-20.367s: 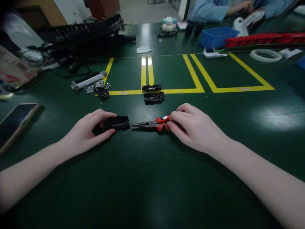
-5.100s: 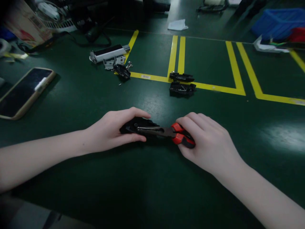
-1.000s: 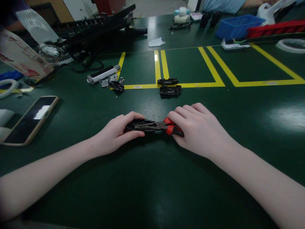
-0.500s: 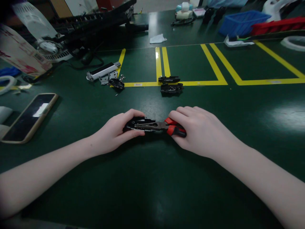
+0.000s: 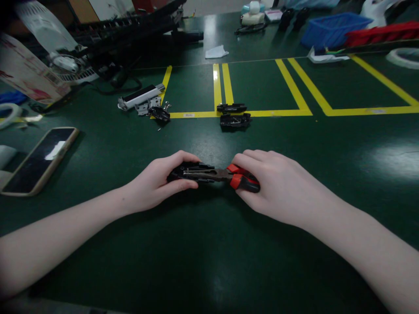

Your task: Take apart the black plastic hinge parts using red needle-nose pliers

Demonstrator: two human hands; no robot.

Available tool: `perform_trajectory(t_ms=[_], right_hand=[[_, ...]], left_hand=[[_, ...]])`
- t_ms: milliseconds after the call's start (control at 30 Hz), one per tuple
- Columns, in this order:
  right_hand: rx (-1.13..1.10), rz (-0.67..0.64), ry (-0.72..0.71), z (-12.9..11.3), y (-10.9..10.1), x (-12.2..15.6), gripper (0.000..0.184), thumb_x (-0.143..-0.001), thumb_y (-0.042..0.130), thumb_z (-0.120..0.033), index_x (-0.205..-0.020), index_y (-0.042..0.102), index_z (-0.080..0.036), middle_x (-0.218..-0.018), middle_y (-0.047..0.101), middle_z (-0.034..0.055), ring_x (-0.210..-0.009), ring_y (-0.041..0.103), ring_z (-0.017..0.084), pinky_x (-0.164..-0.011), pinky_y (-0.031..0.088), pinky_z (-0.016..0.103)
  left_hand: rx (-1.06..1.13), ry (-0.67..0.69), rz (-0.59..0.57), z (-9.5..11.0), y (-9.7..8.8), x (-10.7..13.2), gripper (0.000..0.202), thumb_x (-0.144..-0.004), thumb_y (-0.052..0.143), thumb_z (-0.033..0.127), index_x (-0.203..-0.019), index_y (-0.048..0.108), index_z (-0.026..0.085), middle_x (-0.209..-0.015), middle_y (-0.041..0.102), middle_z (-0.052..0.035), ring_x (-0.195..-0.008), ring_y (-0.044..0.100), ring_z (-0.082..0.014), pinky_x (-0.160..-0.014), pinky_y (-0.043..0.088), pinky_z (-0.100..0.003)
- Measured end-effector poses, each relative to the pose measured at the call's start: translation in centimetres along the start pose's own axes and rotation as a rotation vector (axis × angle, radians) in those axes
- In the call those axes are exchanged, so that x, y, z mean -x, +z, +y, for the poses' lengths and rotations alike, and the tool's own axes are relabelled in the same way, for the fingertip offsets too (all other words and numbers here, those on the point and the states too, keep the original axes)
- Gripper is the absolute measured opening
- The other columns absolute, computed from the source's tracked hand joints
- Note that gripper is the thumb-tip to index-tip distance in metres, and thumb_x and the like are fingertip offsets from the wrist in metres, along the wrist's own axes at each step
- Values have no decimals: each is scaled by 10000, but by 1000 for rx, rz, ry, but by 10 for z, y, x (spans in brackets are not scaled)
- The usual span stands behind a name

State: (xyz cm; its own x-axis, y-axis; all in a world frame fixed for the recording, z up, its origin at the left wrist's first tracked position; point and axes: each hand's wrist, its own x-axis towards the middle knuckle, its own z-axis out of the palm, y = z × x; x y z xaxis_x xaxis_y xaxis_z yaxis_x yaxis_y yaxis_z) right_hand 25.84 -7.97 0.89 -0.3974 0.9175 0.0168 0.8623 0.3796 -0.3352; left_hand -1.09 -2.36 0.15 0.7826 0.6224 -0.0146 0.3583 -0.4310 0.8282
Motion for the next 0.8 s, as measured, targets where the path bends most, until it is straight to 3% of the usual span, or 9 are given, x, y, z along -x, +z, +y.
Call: perform_trajectory(t_ms=[200,333,467,633,800], right_hand=[[75,87,-95,7,4,3,238,-820,578,-389,-1020,594,-261,-923,669,71,-762,623,254,-612,454,393],[76,68,-97,10,3,4,272,-824,589,-380,-1065,584,-254,-990,666,89,-836,622,273,-653,461,412],[17,28,-59,10,2,5,274,-836,597,-388,-1085,579,-274,-1040,660,90,-906,610,296,-712,468,441],[-113,12,24,4,-3,6,173,-885,518,-318,-1028,578,-240,-1082,636,106,-962,578,295,-782,466,471],[-117,62,-1,0,-2,5,147,-874,514,-280,-991,586,-229,-1057,640,114,-944,572,286,-786,473,475]], left_hand=[[-6,4,-1,-2,1,-2,348,-966,676,400,-1234,570,205,-1146,723,-43,-967,692,-207,-776,519,-325],[4,5,-22,-3,1,-1,371,-947,701,401,-1239,581,207,-1177,724,-47,-989,693,-212,-778,537,-326],[-22,65,33,-3,0,0,360,-939,717,381,-1233,615,199,-1171,682,-51,-1025,657,-205,-832,542,-322],[-111,58,-3,-2,-2,2,371,-956,694,380,-1286,623,225,-1196,604,-68,-1051,620,-213,-873,537,-342],[-317,93,-32,-1,-1,1,416,-978,647,442,-1358,620,276,-1251,590,-92,-1155,563,-273,-962,461,-428]])
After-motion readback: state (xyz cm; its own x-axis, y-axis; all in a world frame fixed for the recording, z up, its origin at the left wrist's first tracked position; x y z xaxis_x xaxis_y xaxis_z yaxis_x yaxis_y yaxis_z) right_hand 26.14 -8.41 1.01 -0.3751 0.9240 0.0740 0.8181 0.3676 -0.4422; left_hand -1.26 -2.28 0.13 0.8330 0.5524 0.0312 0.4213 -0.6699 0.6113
